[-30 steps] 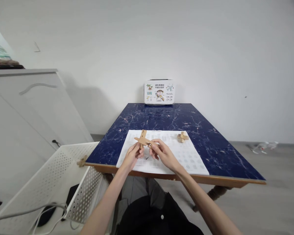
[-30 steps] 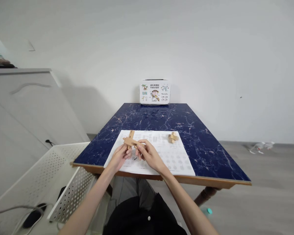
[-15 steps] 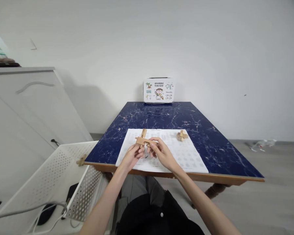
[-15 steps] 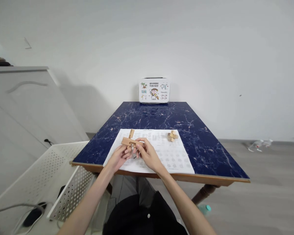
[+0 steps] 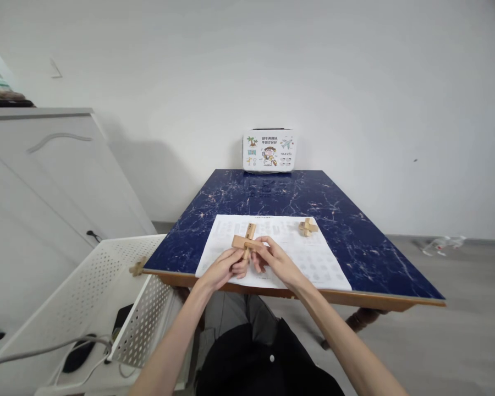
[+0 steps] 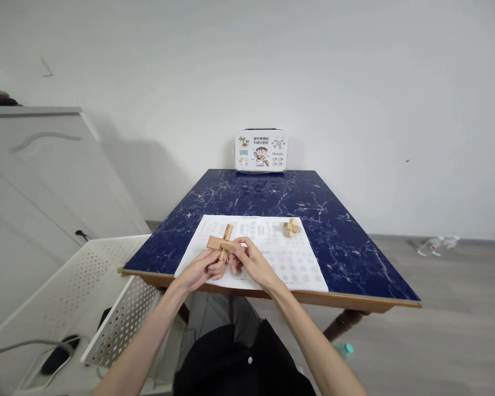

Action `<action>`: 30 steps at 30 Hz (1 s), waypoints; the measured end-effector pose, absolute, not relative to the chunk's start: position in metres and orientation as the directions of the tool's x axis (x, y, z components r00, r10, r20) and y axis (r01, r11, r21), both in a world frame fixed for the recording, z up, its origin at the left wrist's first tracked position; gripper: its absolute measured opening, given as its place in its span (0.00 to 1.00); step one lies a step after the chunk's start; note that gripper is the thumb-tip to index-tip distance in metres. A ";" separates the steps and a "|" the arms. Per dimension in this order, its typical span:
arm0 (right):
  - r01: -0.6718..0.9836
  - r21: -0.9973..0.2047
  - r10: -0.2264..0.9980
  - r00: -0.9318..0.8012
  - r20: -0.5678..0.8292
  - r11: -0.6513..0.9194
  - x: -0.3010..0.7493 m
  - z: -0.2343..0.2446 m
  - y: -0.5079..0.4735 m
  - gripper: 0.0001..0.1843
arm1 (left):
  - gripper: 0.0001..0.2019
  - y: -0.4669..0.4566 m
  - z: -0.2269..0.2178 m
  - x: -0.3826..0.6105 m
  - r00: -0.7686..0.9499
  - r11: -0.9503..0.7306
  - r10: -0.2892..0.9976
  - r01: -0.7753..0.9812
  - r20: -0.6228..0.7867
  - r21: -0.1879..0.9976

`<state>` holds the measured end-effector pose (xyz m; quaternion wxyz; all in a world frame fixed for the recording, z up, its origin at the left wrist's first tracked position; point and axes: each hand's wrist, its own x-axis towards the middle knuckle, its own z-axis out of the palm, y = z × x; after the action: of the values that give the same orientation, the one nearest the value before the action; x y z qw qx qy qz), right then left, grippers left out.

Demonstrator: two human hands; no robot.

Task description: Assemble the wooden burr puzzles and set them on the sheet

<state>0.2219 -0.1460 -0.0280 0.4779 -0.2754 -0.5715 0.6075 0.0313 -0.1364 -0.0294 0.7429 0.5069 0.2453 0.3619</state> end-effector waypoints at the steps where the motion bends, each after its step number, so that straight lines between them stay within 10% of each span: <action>1: -0.250 -0.961 0.894 -0.396 0.209 0.114 0.223 -0.027 -0.146 0.25 | 0.18 -0.138 -0.028 0.030 0.631 0.216 0.776 -0.269 0.002 0.938; 23: -0.355 -0.928 0.948 -0.243 0.208 0.112 0.232 -0.009 -0.171 0.19 | 0.18 -0.170 -0.013 0.043 0.656 0.200 0.755 -0.221 -0.006 0.955; 30: 0.058 -0.959 0.950 0.129 0.283 0.278 0.314 -0.017 -0.167 0.21 | 0.20 -0.147 -0.014 0.012 0.347 -0.123 0.935 0.110 0.078 0.986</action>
<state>0.3145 -0.1674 -0.0165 0.5891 -0.4666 -0.5403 0.3787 0.0119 -0.1469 -0.0137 0.5193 0.6353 0.4111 0.3972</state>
